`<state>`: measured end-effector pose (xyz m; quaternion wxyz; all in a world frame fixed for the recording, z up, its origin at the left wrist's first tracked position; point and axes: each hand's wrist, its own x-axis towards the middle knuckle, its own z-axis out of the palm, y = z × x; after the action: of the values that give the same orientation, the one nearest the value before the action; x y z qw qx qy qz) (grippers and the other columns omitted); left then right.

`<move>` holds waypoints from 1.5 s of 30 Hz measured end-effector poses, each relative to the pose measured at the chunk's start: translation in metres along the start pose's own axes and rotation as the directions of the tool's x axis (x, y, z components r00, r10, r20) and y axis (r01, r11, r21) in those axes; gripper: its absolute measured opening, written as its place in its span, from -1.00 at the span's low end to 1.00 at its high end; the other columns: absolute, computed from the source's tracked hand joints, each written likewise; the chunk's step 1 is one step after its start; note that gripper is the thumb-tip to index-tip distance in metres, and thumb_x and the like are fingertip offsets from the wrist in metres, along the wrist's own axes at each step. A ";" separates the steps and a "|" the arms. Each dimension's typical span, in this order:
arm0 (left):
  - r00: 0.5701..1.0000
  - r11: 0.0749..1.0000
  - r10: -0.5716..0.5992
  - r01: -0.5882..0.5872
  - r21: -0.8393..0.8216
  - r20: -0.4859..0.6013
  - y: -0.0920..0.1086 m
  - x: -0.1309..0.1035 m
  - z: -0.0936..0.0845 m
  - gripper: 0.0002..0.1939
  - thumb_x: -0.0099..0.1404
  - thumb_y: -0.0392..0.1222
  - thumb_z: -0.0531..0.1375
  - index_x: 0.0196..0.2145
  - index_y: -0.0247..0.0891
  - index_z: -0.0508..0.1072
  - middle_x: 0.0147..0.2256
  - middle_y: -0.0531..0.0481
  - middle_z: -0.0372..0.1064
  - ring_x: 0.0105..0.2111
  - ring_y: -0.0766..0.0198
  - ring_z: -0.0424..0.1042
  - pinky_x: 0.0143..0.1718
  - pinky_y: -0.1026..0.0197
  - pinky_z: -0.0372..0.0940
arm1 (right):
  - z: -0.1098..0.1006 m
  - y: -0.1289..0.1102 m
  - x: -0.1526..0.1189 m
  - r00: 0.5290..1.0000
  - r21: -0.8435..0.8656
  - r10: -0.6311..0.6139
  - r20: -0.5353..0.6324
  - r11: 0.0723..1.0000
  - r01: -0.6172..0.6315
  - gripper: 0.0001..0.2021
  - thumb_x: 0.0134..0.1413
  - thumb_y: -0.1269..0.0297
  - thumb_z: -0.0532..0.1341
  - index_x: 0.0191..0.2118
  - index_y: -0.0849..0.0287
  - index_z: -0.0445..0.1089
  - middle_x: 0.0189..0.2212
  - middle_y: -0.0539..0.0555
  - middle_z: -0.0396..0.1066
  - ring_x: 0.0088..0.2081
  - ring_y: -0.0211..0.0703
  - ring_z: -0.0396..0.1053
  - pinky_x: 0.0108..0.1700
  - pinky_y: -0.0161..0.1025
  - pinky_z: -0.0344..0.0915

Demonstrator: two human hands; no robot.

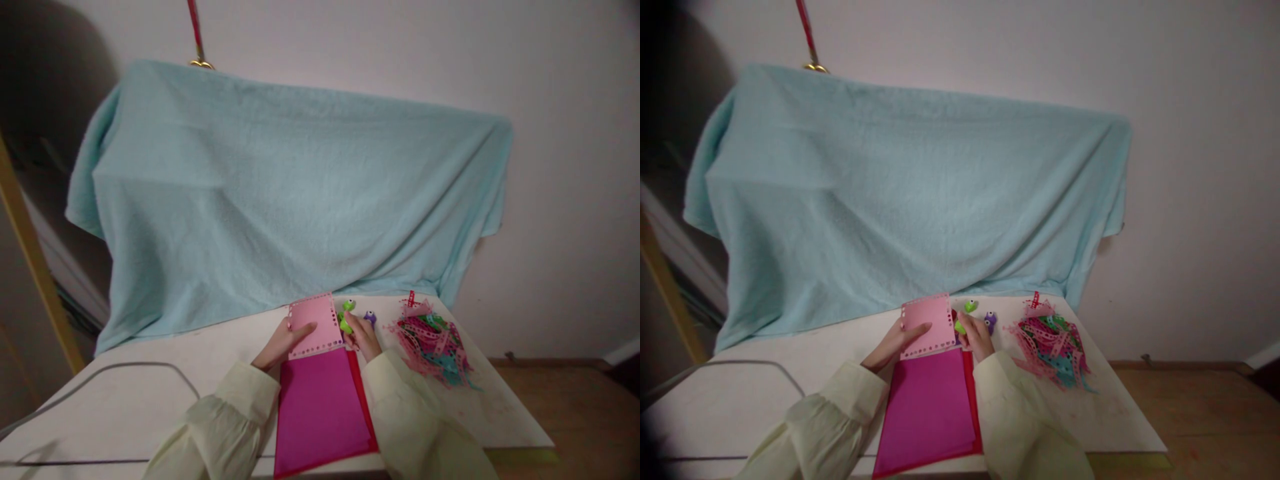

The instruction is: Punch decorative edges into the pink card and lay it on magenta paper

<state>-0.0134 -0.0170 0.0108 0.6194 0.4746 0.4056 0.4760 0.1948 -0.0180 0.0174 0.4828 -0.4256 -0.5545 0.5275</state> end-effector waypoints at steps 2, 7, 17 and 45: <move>1.000 1.000 -0.007 0.007 0.009 0.006 0.000 0.000 0.000 -0.41 0.04 0.03 0.36 -0.06 -0.42 0.43 -0.32 -0.24 0.53 -0.39 0.06 0.52 -0.43 0.18 0.37 | 0.001 -0.001 0.000 1.000 0.003 -0.014 0.007 1.000 0.014 -0.52 0.12 -0.16 0.09 -0.54 0.18 0.21 -0.79 -0.14 0.09 -0.76 -0.43 -0.07 -0.72 -0.41 -0.23; 1.000 1.000 0.012 -0.012 0.018 0.009 -0.003 0.002 -0.002 -0.45 0.03 0.04 0.36 -0.13 -0.41 0.46 -0.34 -0.22 0.53 -0.40 0.07 0.51 -0.42 0.18 0.36 | 0.001 0.000 0.001 1.000 -0.003 -0.004 0.015 1.000 0.004 -0.52 0.09 -0.18 0.10 -0.53 0.18 0.22 -0.79 -0.15 0.09 -0.76 -0.42 -0.07 -0.72 -0.40 -0.22; 1.000 0.999 0.024 -0.024 0.026 -0.003 -0.002 0.001 -0.001 -0.52 0.05 0.02 0.35 -0.16 -0.38 0.48 -0.36 -0.20 0.52 -0.40 0.06 0.52 -0.39 0.14 0.38 | 0.002 -0.003 0.000 0.999 -0.029 -0.034 0.004 0.999 0.034 -0.57 0.07 -0.13 0.15 -0.51 0.17 0.24 -0.78 -0.15 0.10 -0.76 -0.41 -0.06 -0.72 -0.39 -0.20; 1.000 0.998 0.008 -0.009 0.063 0.017 -0.003 0.002 -0.004 -0.55 0.05 0.03 0.35 -0.22 -0.39 0.49 -0.37 -0.21 0.52 -0.39 0.05 0.52 -0.41 0.16 0.37 | 0.002 0.004 0.003 0.998 -0.010 -0.064 0.010 0.998 0.064 -0.60 0.08 -0.09 0.17 -0.52 0.15 0.23 -0.78 -0.16 0.08 -0.75 -0.41 -0.05 -0.70 -0.37 -0.22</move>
<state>-0.0163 -0.0142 0.0070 0.6055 0.4997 0.4130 0.4616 0.1925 -0.0156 0.0140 0.4948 -0.4075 -0.5728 0.5108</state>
